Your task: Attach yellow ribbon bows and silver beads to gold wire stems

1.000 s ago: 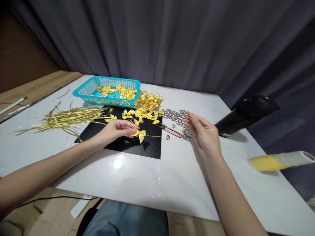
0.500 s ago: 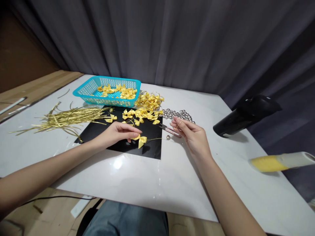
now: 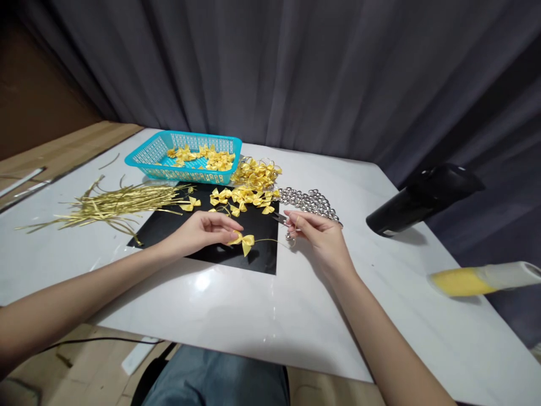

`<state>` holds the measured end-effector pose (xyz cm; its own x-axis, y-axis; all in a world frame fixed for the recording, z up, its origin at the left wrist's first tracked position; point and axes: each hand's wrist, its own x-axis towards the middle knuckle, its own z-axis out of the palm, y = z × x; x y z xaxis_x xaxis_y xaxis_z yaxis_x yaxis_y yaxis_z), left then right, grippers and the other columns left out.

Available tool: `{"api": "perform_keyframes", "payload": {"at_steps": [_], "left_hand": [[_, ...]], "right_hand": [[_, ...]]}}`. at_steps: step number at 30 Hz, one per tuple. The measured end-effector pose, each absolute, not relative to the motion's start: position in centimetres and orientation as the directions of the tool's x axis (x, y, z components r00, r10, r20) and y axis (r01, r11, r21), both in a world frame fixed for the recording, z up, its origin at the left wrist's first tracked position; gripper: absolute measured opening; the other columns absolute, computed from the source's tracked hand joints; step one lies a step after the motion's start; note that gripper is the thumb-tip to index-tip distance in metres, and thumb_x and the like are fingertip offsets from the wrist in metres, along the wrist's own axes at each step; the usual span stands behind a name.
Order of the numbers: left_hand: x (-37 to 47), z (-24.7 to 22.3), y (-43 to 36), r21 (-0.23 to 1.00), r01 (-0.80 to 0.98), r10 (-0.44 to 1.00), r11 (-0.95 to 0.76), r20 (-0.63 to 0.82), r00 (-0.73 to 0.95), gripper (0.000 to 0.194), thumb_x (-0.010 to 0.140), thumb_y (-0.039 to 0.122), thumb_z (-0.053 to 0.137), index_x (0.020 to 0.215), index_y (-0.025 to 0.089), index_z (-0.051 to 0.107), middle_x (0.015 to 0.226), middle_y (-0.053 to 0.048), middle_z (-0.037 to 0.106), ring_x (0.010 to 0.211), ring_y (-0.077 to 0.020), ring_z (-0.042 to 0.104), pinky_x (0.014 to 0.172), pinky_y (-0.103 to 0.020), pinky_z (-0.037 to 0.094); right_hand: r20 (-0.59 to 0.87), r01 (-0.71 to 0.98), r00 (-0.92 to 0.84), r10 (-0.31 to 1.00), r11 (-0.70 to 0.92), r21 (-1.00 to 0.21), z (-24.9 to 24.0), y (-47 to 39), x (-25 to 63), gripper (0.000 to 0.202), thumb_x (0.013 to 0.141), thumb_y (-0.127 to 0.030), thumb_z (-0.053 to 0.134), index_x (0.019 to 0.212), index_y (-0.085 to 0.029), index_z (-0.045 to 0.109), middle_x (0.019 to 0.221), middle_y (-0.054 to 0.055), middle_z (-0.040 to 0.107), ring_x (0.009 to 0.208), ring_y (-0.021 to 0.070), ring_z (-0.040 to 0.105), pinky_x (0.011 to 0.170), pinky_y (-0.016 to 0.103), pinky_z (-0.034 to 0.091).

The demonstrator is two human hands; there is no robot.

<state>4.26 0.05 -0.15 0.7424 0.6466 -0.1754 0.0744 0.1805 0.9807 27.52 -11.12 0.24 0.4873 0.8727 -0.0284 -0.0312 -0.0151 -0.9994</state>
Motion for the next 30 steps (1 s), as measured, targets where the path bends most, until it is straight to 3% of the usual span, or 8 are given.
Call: {"api": "perform_keyframes", "payload": {"at_steps": [22, 27, 30], "left_hand": [[4.49, -0.11, -0.23, 0.979, 0.056, 0.658, 0.195, -0.173, 0.733, 0.02, 0.066, 0.014, 0.081, 0.083, 0.01, 0.07, 0.071, -0.002, 0.071, 0.065, -0.0097, 0.066, 0.068, -0.021, 0.053], [4.46, -0.16, -0.23, 0.982, 0.061, 0.653, 0.181, -0.166, 0.739, 0.022, 0.066, 0.016, 0.081, 0.085, 0.011, 0.07, 0.071, -0.002, 0.07, 0.064, -0.0095, 0.066, 0.067, -0.02, 0.053], [4.42, -0.13, -0.24, 0.984, 0.063, 0.649, 0.167, -0.157, 0.744, 0.023, 0.067, 0.018, 0.082, 0.085, 0.011, 0.07, 0.071, -0.002, 0.07, 0.063, -0.0092, 0.065, 0.065, -0.02, 0.053]], "right_hand": [[-0.027, 0.005, 0.433, 0.901, -0.033, -0.999, 0.67, -11.39, 26.7, 0.031, 0.062, -0.047, 0.086, 0.08, -0.023, 0.082, 0.07, 0.003, 0.071, 0.059, 0.0127, 0.06, 0.058, 0.028, 0.053], [0.007, 0.182, 0.476, 0.88, -0.091, -0.979, 0.31, -11.44, 27.08, 0.027, 0.065, -0.043, 0.085, 0.08, -0.021, 0.081, 0.07, 0.005, 0.072, 0.057, 0.0136, 0.058, 0.051, 0.027, 0.048], [-0.007, 0.177, 0.477, 0.879, -0.104, -0.979, -0.08, -11.42, 27.29, 0.026, 0.067, -0.042, 0.084, 0.082, -0.02, 0.081, 0.064, 0.003, 0.068, 0.053, 0.0126, 0.055, 0.049, 0.027, 0.047]]}}
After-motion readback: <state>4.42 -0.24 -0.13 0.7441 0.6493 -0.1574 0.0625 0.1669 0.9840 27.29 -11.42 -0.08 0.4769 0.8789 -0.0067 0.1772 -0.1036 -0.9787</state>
